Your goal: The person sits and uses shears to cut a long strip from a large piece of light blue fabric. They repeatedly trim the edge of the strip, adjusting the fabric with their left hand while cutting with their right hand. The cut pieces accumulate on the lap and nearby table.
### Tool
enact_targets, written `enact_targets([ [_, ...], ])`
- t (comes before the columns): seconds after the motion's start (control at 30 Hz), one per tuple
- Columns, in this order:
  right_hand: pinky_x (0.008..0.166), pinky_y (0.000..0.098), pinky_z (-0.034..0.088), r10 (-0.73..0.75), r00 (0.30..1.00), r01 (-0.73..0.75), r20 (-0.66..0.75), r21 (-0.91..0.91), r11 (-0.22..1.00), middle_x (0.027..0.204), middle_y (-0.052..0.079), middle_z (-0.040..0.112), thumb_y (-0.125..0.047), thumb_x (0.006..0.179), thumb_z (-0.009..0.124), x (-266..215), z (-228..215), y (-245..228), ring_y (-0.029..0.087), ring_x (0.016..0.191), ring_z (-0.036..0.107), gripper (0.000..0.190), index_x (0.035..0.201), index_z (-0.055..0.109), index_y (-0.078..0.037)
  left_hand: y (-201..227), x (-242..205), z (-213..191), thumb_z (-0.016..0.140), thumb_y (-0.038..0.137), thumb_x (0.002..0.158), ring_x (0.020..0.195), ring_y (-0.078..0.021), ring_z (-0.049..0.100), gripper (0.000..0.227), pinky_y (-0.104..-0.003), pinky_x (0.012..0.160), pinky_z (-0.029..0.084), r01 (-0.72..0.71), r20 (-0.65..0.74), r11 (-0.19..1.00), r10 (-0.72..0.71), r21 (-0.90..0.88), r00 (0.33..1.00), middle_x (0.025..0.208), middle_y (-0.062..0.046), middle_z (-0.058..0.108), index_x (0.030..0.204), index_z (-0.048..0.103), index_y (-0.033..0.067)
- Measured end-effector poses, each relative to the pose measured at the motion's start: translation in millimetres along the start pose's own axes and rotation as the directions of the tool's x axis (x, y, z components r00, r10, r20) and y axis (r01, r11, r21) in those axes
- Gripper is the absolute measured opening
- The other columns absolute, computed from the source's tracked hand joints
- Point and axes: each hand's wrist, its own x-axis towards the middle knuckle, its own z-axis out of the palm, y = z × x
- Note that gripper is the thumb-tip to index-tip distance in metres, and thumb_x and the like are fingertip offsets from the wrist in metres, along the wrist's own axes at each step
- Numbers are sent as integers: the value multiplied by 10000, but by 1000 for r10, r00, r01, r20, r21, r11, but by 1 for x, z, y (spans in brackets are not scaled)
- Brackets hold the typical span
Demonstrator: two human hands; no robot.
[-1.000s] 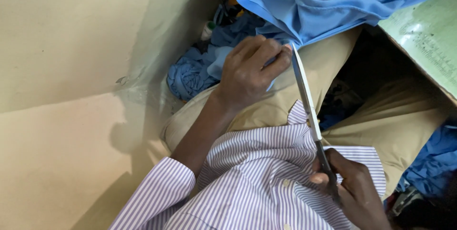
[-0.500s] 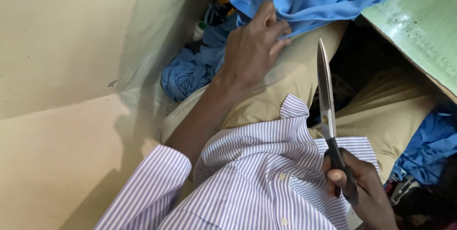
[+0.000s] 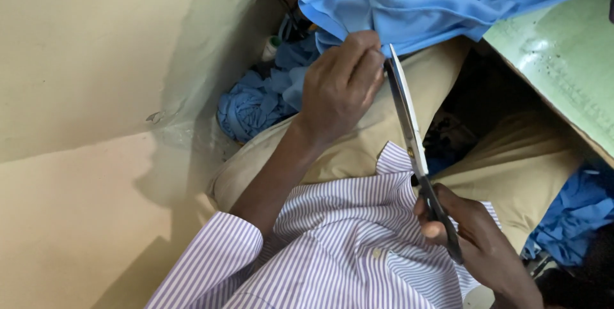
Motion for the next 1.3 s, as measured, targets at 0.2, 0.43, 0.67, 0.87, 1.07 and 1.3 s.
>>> enact_targets([
  [0.2,577,331,468,162,986,-165,-45,-96,982,716,23,708,-628,776,612,-4,-17,3,155,626,663,534,835,749,-116,1,7,-3,759,-102,942,715,-187,586,228,-320,677,604,-66,-21,998,65,-4,998,1068,-118,570,939,565,17],
  [0.43,521,333,447,140,983,-164,-121,-220,961,647,12,694,-608,755,615,-3,-24,5,145,555,611,511,800,746,-116,3,10,-3,797,-136,921,667,-177,539,304,-315,647,564,-36,-22,999,36,6,999,1095,-106,556,1014,556,23],
  [0.67,484,328,476,195,969,-220,-151,-174,960,497,37,628,-565,798,616,-7,-24,12,150,454,599,478,746,716,-101,14,14,0,630,-245,865,598,-149,339,327,-286,554,367,108,-40,986,-114,-126,993,996,-78,534,900,482,44],
  [0.87,482,331,493,234,958,-247,-163,-64,967,496,63,668,-515,790,682,-31,-18,35,171,449,652,431,725,730,-91,8,20,-13,680,-181,901,672,-191,519,345,-249,583,488,175,187,957,-133,-232,973,1041,-77,508,1026,480,71],
  [1.07,484,246,405,0,966,30,-259,110,993,536,-31,603,-626,882,588,-57,-3,51,71,487,538,537,719,636,-116,-42,29,51,798,352,820,907,-300,703,263,-463,700,473,140,560,964,12,-228,828,969,-34,767,1023,757,191],
  [1.3,483,315,431,190,871,-32,-452,335,942,501,47,619,-521,867,652,-81,20,56,147,485,580,486,768,706,-49,-110,99,-39,812,41,847,778,-103,577,256,-362,714,527,663,340,141,-770,-735,540,791,71,644,780,675,247],
])
